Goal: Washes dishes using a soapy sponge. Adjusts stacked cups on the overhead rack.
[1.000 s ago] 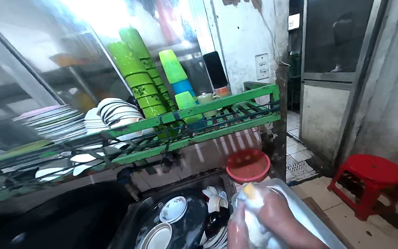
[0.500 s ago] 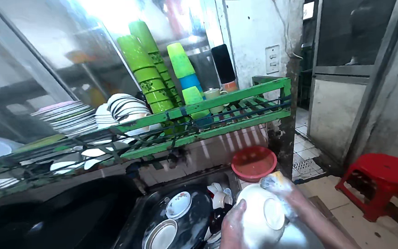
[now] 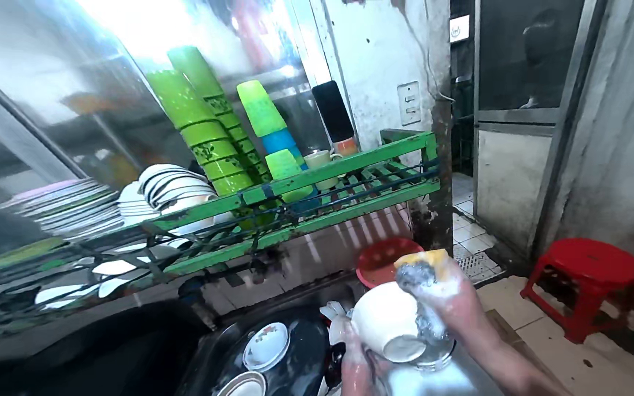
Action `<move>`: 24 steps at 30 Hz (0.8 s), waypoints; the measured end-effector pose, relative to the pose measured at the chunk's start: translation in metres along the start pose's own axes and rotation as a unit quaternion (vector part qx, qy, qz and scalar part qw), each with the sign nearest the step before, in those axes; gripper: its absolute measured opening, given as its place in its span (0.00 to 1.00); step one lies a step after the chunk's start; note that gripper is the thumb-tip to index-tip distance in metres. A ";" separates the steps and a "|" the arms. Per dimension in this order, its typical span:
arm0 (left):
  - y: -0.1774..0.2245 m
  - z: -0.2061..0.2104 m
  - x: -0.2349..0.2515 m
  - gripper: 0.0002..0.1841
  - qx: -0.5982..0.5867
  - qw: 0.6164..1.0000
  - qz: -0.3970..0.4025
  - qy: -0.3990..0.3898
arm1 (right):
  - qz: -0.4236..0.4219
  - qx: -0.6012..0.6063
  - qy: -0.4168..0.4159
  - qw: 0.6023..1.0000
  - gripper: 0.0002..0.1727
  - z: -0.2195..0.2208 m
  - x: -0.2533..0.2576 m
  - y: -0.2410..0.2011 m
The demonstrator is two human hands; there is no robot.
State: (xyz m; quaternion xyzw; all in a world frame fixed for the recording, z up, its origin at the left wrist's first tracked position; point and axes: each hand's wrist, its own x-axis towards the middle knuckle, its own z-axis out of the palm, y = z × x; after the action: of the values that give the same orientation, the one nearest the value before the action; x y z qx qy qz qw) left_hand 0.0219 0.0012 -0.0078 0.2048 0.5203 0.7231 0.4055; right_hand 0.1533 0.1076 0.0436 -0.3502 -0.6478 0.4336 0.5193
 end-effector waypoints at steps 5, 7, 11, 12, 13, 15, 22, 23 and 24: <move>0.002 0.001 0.016 0.23 -0.101 0.984 -0.143 0.037 | 0.064 -0.138 -0.141 0.978 0.28 -0.013 0.006 0.014; -0.006 0.003 0.022 0.31 -0.028 0.997 -0.046 0.048 | 0.188 -0.142 -0.169 0.957 0.32 -0.004 0.013 0.038; -0.013 0.018 0.026 0.28 0.143 0.984 0.101 -0.029 | 0.170 -0.181 -0.227 0.942 0.34 0.032 -0.030 0.056; -0.011 0.015 0.030 0.27 0.168 0.978 0.115 -0.048 | 0.153 -0.201 -0.274 0.928 0.34 0.034 -0.041 0.050; -0.006 0.009 0.035 0.28 0.187 0.974 0.114 -0.061 | 0.127 -0.233 -0.332 0.905 0.33 0.031 -0.046 0.044; 0.006 -0.004 0.044 0.32 0.214 0.970 0.067 -0.097 | 0.018 -0.313 -0.428 0.848 0.29 0.012 -0.047 0.040; 0.030 0.005 0.041 0.29 0.324 0.908 -0.141 -0.225 | -0.438 -0.375 -0.292 0.763 0.14 -0.014 -0.018 0.065; 0.032 0.006 0.039 0.29 0.316 0.912 -0.142 -0.220 | -0.454 -0.368 -0.284 0.760 0.14 -0.014 -0.015 0.065; 0.033 0.005 0.039 0.29 0.301 0.922 -0.126 -0.211 | -0.444 -0.368 -0.282 0.767 0.14 -0.015 -0.014 0.068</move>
State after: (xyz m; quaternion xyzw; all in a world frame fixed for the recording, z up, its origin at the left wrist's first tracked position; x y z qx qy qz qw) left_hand -0.0097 0.0314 0.0199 0.3972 0.6374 0.4156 0.5131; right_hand 0.1714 0.1237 -0.0232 -0.0496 -0.9582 -0.0374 0.2794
